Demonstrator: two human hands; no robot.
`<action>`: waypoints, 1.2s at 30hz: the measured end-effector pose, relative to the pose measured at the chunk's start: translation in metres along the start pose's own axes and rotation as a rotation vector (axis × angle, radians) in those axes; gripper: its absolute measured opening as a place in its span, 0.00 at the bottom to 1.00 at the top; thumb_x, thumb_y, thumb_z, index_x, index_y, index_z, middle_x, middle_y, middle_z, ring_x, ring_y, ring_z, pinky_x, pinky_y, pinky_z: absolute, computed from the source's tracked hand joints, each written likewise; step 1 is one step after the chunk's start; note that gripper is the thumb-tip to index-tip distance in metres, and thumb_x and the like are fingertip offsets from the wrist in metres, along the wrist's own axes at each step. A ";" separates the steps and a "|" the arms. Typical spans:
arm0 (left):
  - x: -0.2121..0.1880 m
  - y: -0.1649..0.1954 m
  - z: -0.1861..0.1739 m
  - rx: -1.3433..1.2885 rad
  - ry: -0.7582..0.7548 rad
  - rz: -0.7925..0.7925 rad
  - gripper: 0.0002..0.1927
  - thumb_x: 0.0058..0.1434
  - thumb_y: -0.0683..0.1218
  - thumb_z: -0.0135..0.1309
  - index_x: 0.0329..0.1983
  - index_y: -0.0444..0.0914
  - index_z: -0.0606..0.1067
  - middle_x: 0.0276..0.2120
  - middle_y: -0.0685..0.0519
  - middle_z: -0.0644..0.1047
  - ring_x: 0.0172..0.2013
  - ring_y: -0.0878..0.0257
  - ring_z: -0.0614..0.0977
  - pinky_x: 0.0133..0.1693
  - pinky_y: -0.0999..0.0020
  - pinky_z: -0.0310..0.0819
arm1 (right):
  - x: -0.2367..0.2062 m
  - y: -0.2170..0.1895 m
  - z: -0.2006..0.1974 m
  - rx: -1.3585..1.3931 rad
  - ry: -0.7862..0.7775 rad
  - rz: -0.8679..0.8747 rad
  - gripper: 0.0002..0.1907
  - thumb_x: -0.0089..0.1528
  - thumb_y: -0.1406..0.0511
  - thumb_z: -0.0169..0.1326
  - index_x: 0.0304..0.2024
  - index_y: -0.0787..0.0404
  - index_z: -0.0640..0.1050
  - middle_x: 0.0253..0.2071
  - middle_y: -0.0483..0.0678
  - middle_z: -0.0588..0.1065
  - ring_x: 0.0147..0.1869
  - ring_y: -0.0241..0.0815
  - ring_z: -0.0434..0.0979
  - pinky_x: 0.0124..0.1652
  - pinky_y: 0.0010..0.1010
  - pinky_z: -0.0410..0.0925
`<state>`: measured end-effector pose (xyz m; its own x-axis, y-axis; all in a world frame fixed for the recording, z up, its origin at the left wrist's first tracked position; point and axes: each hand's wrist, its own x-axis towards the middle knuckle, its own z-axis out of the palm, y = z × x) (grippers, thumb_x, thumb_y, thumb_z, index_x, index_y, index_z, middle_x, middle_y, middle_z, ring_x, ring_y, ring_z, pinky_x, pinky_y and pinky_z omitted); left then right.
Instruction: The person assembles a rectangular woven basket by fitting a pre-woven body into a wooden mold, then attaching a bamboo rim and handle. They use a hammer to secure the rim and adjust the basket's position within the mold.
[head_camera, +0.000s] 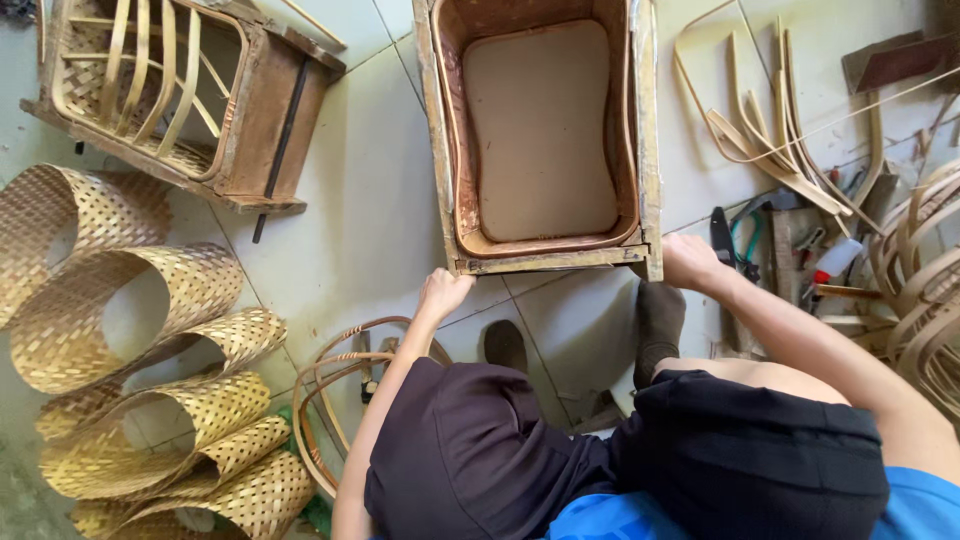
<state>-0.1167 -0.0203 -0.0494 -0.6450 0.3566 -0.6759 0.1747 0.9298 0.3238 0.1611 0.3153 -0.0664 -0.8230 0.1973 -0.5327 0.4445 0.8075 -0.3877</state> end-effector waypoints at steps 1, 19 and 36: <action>0.000 -0.002 0.001 -0.007 -0.010 -0.006 0.28 0.50 0.59 0.56 0.37 0.29 0.82 0.39 0.30 0.80 0.47 0.37 0.82 0.51 0.51 0.76 | -0.003 0.000 0.004 -0.035 0.035 0.023 0.09 0.60 0.59 0.55 0.34 0.58 0.80 0.35 0.58 0.80 0.40 0.60 0.81 0.40 0.50 0.74; 0.004 -0.017 0.009 0.030 -0.022 0.030 0.28 0.52 0.60 0.56 0.31 0.27 0.82 0.34 0.29 0.80 0.43 0.37 0.84 0.49 0.50 0.77 | 0.013 -0.001 -0.019 0.140 -0.214 -0.259 0.11 0.57 0.60 0.56 0.37 0.59 0.80 0.39 0.60 0.80 0.43 0.61 0.80 0.41 0.48 0.74; -0.012 -0.065 0.040 0.061 -0.018 0.113 0.30 0.56 0.60 0.51 0.34 0.25 0.80 0.39 0.24 0.77 0.47 0.33 0.80 0.49 0.45 0.75 | -0.047 -0.017 0.056 -0.076 0.355 0.016 0.14 0.56 0.55 0.58 0.35 0.59 0.76 0.26 0.54 0.76 0.31 0.57 0.78 0.31 0.48 0.70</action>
<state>-0.0911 -0.0817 -0.0888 -0.6052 0.4604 -0.6494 0.2905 0.8872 0.3584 0.2119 0.2613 -0.0766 -0.8935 0.3803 -0.2389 0.4420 0.8390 -0.3174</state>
